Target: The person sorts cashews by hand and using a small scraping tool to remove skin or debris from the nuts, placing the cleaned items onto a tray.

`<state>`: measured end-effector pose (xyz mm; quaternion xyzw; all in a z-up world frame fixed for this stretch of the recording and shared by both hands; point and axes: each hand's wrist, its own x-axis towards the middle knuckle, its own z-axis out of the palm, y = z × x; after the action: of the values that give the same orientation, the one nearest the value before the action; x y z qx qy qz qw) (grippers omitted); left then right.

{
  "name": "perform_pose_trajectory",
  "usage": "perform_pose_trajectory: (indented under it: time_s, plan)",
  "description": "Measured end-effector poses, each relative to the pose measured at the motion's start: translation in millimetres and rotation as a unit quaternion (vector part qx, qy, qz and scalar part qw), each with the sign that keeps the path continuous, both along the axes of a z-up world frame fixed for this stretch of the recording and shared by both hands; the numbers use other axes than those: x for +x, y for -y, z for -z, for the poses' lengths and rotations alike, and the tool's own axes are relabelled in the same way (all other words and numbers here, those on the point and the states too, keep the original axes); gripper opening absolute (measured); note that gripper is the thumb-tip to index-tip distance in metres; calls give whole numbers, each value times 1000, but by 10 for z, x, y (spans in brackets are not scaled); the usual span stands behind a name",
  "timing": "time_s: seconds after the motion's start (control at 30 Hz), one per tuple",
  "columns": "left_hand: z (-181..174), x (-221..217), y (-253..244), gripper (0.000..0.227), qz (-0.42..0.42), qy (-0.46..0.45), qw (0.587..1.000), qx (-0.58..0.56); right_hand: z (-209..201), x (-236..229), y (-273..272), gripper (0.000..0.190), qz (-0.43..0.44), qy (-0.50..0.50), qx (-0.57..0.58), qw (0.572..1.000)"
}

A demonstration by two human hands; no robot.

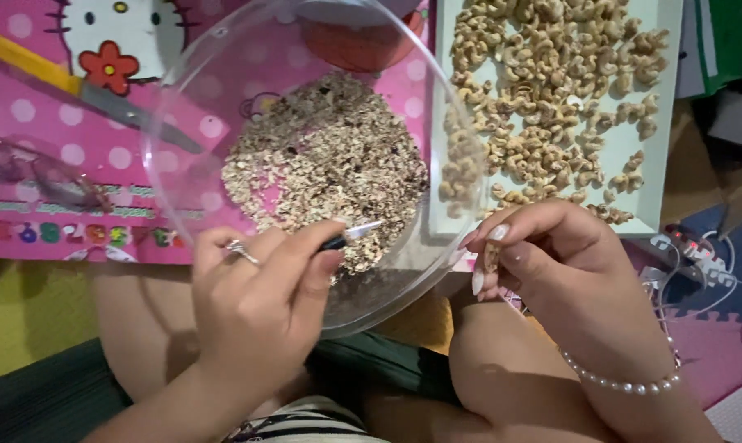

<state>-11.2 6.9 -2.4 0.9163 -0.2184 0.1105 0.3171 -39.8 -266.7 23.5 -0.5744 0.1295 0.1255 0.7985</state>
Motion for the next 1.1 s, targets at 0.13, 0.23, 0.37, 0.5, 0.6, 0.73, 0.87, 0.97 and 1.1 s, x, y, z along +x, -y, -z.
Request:
perform_pose_trajectory:
  time_s: [0.13,0.23,0.37,0.5,0.6,0.73,0.87,0.97,1.1]
  plan:
    - [-107,-13,-32,28,16,-62,995,-72,-17,32,-71,21,-25,-20,-41,999]
    - [-176,6,-89,29,38,-98,987,-122,-75,81,-232,39,-2,55,-139,989]
    - [-191,29,-133,23,83,-113,979,-144,-158,94,-425,26,-13,115,-193,974]
    - [-178,74,-133,23,107,-86,973,-184,-203,212,-525,16,-88,193,-301,930]
    - [-156,118,-136,23,103,-73,973,-192,-125,303,-517,18,-98,182,-305,930]
    - [-135,181,-149,26,97,-77,975,-184,6,370,-491,25,-105,111,-190,970]
    - [-79,228,-150,27,79,-90,975,-188,63,475,-551,11,-77,92,-121,985]
    - [-48,252,-139,24,66,-83,978,-178,126,501,-543,19,-102,42,-177,978]
    - [-72,270,-144,23,66,-70,983,-159,172,576,-549,25,-153,99,-226,957]
